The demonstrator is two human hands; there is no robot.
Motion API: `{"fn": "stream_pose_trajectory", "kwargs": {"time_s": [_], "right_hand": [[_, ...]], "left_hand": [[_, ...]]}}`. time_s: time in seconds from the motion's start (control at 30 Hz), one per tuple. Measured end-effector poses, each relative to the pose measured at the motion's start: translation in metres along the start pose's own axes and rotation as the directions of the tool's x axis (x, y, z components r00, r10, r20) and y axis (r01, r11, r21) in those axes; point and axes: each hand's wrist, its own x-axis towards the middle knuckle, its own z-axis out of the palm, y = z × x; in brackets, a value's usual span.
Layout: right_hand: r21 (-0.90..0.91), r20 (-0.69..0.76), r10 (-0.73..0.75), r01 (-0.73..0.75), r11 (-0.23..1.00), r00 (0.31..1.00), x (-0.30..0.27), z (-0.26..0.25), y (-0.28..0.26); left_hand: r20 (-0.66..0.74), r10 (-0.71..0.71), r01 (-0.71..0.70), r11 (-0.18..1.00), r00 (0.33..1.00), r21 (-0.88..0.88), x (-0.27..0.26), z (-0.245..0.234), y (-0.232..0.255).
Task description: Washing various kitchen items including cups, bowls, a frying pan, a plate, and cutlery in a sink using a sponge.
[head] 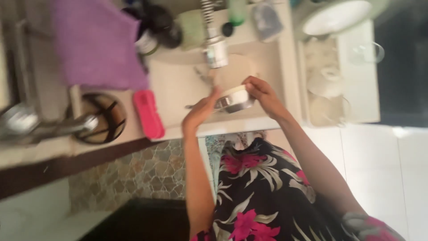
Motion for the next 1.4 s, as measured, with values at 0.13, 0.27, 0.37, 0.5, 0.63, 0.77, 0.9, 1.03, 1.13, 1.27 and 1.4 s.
{"fn": "stream_pose_trajectory", "kwargs": {"time_s": [0.13,0.27,0.37,0.5,0.63,0.77,0.9,1.03,1.13,1.27,1.4], "right_hand": [[0.1,-0.106,0.106,-0.095,0.99,0.989,-0.008,-0.017,0.02],[0.247,-0.292,0.281,-0.212,0.946,0.914,-0.01,-0.039,0.024],[0.203,-0.391,0.234,-0.165,0.965,0.89,-0.023,-0.084,0.04],[0.098,-0.445,0.169,-0.14,0.985,0.879,-0.047,-0.145,0.003],[0.465,-0.442,0.439,-0.219,0.858,0.783,-0.068,-0.176,-0.052],[0.121,-0.39,0.267,-0.238,0.964,0.881,-0.093,-0.196,-0.082],[-0.02,-0.44,0.308,-0.352,0.936,0.844,-0.091,-0.221,-0.063],[-0.47,-0.544,0.149,-0.447,0.761,0.826,-0.067,-0.244,0.0],[-0.609,-0.626,-0.021,-0.472,0.637,0.779,-0.051,-0.254,0.039],[-0.589,-0.7,-0.057,-0.529,0.611,0.712,-0.039,-0.257,0.057],[-0.601,-0.708,0.007,-0.609,0.517,0.706,-0.038,-0.263,0.068]], "left_hand": [[-0.088,0.136,-0.152,0.964,0.987,-0.22,-0.005,0.021,0.0],[-0.047,0.209,-0.207,0.861,0.977,-0.465,0.01,0.053,0.022],[-0.034,0.242,-0.227,0.836,0.97,-0.499,0.014,0.075,0.061],[0.04,0.399,-0.312,0.772,0.916,-0.553,0.011,0.098,0.127],[-0.063,0.604,-0.557,0.682,0.794,-0.473,0.079,0.162,0.135],[-0.173,0.665,-0.683,0.672,0.726,-0.285,0.13,0.218,0.146],[-0.21,0.546,-0.585,0.761,0.811,-0.28,0.207,0.279,0.131],[-0.155,0.314,-0.347,0.893,0.937,-0.287,0.218,0.305,0.139],[-0.16,0.145,-0.19,0.931,0.976,-0.313,0.21,0.313,0.15],[-0.216,0.177,-0.256,0.87,0.96,-0.422,0.222,0.321,0.15],[-0.305,0.289,-0.351,0.921,0.908,-0.171,0.26,0.334,0.125]]}}
